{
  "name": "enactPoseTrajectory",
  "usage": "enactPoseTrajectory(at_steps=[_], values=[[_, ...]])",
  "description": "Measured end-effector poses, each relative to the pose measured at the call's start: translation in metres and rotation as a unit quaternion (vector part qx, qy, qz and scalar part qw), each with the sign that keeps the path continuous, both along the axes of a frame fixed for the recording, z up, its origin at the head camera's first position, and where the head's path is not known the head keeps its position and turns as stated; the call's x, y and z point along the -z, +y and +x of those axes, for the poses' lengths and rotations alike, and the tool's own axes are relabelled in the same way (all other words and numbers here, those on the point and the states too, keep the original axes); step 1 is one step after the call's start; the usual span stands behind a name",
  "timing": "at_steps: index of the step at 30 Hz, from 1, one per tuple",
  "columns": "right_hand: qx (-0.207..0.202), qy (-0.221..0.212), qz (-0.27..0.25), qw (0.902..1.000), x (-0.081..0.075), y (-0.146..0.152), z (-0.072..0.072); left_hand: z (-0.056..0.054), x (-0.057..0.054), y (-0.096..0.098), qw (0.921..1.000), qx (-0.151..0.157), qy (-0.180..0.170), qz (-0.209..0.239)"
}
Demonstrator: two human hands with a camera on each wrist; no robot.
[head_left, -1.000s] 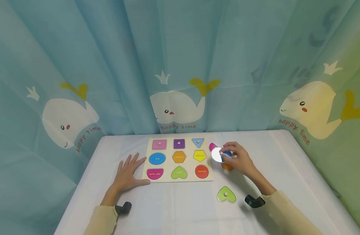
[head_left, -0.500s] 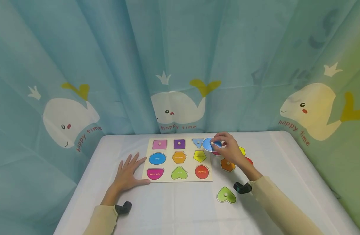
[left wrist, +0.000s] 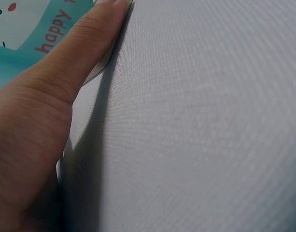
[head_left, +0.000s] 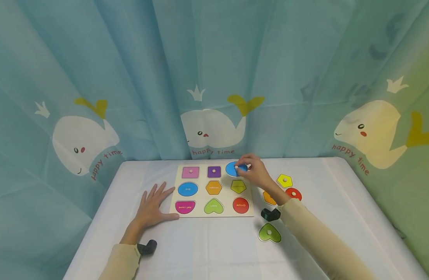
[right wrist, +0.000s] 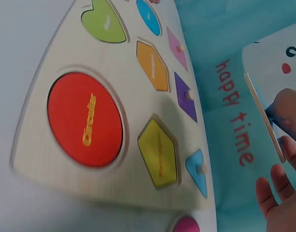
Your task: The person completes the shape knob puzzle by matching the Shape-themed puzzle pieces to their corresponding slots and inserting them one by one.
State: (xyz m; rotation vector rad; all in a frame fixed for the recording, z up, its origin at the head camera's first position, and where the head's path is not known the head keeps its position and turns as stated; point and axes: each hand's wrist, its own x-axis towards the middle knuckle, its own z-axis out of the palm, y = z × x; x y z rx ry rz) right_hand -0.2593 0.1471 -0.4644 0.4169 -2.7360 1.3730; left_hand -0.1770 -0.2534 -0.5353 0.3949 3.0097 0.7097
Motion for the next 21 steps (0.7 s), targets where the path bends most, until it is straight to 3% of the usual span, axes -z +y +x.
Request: enactPoseTrajectory(at_steps=[15, 21], values=[[-0.038, -0.005, -0.016, 0.9991, 0.016, -0.074, -0.010, -0.002, 0.002, -0.001, 1.0000, 0.000, -0.007, 0.004], [-0.047, -0.036, -0.019, 0.9981, 0.023, -0.100, -0.010, -0.001, 0.000, 0.000, 0.9999, -0.002, -0.009, 0.005]])
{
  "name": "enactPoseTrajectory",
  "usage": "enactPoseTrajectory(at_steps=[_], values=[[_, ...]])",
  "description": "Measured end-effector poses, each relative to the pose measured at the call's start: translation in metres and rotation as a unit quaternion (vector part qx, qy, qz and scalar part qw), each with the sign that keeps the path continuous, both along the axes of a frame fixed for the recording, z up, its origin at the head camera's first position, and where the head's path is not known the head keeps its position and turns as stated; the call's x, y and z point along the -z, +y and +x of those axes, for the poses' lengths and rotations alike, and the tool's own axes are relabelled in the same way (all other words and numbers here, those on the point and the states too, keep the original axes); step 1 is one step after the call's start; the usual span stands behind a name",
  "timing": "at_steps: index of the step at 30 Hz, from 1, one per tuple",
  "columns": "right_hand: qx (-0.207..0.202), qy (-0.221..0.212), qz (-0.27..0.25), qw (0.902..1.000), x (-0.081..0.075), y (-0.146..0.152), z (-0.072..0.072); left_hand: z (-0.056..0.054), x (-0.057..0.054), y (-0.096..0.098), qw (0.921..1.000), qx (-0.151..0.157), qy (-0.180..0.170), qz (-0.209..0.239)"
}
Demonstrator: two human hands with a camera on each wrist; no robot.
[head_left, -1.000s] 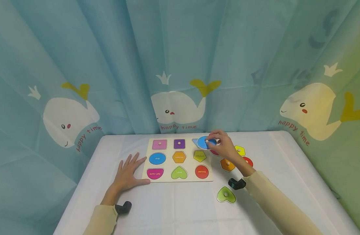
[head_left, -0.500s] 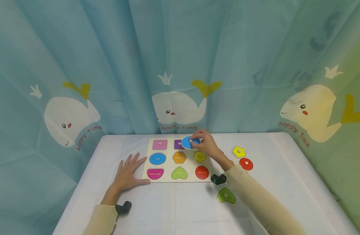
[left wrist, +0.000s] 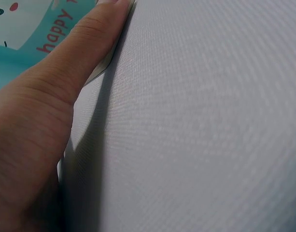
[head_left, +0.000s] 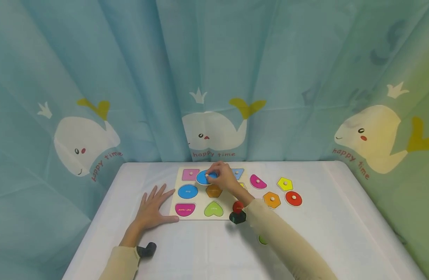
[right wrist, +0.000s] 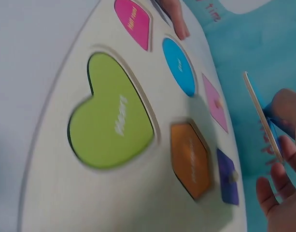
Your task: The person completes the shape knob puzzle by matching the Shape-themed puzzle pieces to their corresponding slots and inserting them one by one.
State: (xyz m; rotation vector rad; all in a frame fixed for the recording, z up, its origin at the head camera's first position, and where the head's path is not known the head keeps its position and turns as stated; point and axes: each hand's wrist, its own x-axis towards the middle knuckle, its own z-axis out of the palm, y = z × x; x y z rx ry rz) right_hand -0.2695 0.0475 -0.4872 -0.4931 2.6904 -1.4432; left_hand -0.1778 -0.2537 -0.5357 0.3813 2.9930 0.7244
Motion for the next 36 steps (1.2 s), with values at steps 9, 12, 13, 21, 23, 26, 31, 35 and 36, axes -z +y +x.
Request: enactPoseTrajectory(at_steps=[9, 12, 13, 21, 23, 26, 31, 35, 36], values=[[-0.011, -0.016, 0.016, 0.9997, 0.017, -0.031, 0.007, 0.002, 0.003, -0.001, 1.0000, -0.001, 0.001, -0.003], [-0.016, -0.009, 0.016, 0.9997, 0.023, -0.039, 0.010, 0.002, 0.005, -0.001, 1.0000, 0.001, 0.000, -0.006], [-0.019, -0.003, 0.015, 0.9997, 0.024, -0.041, 0.011, 0.002, 0.005, -0.001, 1.0000, 0.001, 0.001, -0.005], [-0.018, 0.066, 0.036, 0.9970, 0.038, -0.057, 0.011, 0.001, 0.003, 0.000, 0.9999, 0.003, 0.012, -0.008], [-0.006, 0.067, 0.053, 0.9963, 0.042, -0.061, 0.012, 0.000, 0.003, -0.001, 0.9999, 0.002, 0.010, -0.009], [0.010, 0.049, 0.073, 0.9961, 0.044, -0.066, 0.015, -0.001, 0.002, -0.001, 0.9999, 0.004, 0.012, -0.008], [0.021, 0.024, 0.084, 0.9960, 0.045, -0.070, 0.018, -0.001, 0.000, 0.000, 0.9998, 0.007, 0.017, -0.005], [0.026, 0.028, 0.100, 0.9943, 0.047, -0.072, 0.020, 0.000, -0.001, 0.000, 0.9999, 0.007, 0.014, -0.003], [0.028, 0.031, 0.105, 0.9936, 0.048, -0.073, 0.020, 0.000, -0.001, 0.000, 0.9999, 0.007, 0.013, -0.003]])
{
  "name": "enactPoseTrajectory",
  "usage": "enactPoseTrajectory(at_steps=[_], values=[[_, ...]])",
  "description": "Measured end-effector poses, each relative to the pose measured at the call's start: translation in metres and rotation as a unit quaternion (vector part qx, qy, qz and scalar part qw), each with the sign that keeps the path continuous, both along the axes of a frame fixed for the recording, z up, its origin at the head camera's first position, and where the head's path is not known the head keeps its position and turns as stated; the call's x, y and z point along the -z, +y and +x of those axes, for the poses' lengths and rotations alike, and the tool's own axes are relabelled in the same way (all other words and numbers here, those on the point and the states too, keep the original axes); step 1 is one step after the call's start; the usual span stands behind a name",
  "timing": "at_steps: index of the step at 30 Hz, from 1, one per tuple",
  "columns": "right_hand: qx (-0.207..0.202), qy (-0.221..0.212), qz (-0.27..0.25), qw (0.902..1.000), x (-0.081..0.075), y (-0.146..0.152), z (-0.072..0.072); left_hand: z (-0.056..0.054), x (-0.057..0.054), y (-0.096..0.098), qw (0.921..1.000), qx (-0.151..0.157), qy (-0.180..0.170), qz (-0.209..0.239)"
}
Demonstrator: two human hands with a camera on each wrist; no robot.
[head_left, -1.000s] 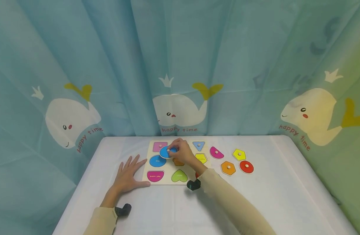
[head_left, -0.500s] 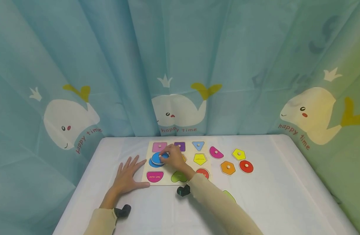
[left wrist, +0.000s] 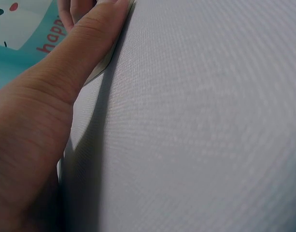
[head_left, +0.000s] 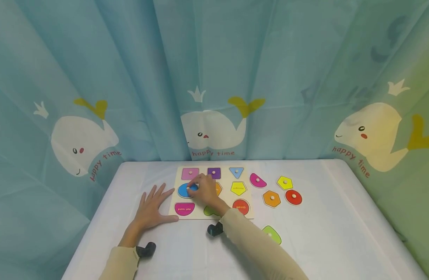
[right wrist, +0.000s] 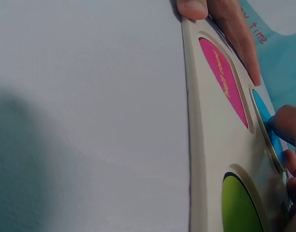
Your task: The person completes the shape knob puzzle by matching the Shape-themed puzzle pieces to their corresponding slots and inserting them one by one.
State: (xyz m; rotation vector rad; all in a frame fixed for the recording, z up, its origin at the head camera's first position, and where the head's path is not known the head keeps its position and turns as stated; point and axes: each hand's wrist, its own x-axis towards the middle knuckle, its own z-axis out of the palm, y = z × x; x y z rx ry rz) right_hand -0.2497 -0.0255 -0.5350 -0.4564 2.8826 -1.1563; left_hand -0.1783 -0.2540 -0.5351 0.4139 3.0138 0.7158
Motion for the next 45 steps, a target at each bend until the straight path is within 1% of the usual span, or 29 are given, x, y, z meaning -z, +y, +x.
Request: enactPoseTrajectory(at_steps=[5, 9, 15, 23, 29, 38, 41, 45], values=[[0.005, 0.012, 0.012, 0.9998, 0.0003, -0.0019, 0.0014, -0.0013, 0.0008, -0.0004, 1.0000, 0.000, 0.002, -0.005], [0.009, 0.013, 0.017, 0.9997, -0.0003, -0.0020, 0.0027, -0.0017, 0.0020, -0.0007, 1.0000, 0.000, 0.004, -0.007], [0.008, 0.013, 0.014, 0.9998, 0.0017, -0.0017, 0.0037, -0.0012, 0.0027, -0.0004, 0.9999, -0.001, 0.004, -0.009], [0.008, 0.015, 0.007, 0.9998, 0.0035, -0.0014, 0.0038, -0.0002, 0.0006, 0.0007, 1.0000, -0.004, -0.002, -0.005], [0.001, 0.018, 0.012, 0.9998, 0.0019, -0.0010, 0.0035, -0.0006, 0.0006, 0.0004, 1.0000, -0.003, -0.004, -0.003], [-0.003, 0.006, 0.019, 0.9998, 0.0000, -0.0007, 0.0042, -0.0008, 0.0004, -0.0002, 1.0000, -0.002, -0.005, 0.001], [-0.004, 0.008, 0.020, 0.9998, 0.0002, -0.0006, 0.0038, -0.0006, 0.0004, -0.0002, 1.0000, -0.001, -0.004, 0.002], [-0.018, 0.012, 0.030, 0.9993, -0.0006, 0.0016, 0.0020, -0.0001, 0.0009, -0.0002, 1.0000, -0.001, -0.004, 0.003]])
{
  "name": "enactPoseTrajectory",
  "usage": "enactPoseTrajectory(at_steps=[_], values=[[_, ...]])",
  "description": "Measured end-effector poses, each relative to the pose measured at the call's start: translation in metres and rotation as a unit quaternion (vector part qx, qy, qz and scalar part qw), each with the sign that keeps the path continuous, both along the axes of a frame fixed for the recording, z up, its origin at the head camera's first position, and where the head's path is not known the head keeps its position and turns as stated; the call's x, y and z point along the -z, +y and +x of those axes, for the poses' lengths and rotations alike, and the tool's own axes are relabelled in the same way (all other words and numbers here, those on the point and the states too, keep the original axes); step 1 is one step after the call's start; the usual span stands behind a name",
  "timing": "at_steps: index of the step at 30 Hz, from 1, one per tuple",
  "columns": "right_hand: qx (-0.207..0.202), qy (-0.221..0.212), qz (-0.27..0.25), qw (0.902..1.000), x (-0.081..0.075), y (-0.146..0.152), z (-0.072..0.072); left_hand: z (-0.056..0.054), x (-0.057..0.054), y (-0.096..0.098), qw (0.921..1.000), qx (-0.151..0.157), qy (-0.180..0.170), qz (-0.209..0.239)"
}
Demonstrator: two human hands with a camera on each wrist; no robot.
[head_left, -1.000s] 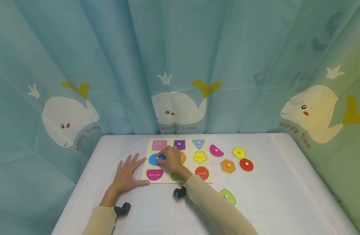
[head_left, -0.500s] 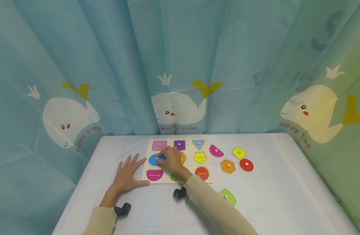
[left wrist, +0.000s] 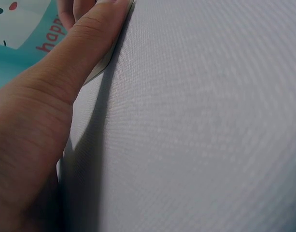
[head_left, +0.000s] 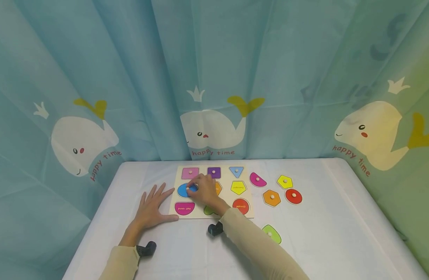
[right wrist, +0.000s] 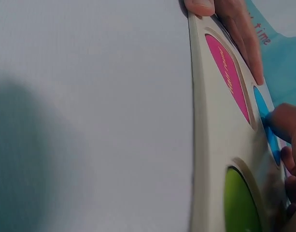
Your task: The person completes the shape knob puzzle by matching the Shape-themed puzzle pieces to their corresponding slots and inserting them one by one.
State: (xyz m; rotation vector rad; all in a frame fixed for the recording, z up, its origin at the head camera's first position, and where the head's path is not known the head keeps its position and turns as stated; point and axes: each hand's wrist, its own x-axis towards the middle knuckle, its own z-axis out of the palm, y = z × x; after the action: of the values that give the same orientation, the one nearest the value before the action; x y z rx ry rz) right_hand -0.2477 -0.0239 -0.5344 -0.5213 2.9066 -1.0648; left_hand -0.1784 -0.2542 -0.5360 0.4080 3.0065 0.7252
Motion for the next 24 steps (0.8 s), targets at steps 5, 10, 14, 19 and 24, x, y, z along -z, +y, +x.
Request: enactPoseTrajectory(at_steps=[5, 10, 14, 19, 24], values=[[-0.048, -0.008, 0.000, 0.9988, -0.006, 0.008, -0.003, 0.000, -0.001, 0.001, 1.0000, 0.001, -0.002, -0.002], [-0.103, -0.018, -0.022, 0.9943, -0.017, 0.019, -0.005, 0.000, -0.001, 0.000, 1.0000, -0.001, -0.007, -0.007], [-0.123, -0.025, -0.035, 0.9915, -0.026, 0.029, -0.001, 0.000, -0.001, 0.000, 0.9999, -0.002, -0.009, -0.007], [-0.145, -0.032, -0.045, 0.9879, -0.030, 0.044, 0.002, 0.000, -0.001, 0.001, 0.9999, -0.003, -0.009, -0.010], [-0.165, -0.035, -0.069, 0.9833, -0.040, 0.062, 0.006, 0.000, -0.001, 0.002, 0.9999, -0.004, -0.008, -0.013]])
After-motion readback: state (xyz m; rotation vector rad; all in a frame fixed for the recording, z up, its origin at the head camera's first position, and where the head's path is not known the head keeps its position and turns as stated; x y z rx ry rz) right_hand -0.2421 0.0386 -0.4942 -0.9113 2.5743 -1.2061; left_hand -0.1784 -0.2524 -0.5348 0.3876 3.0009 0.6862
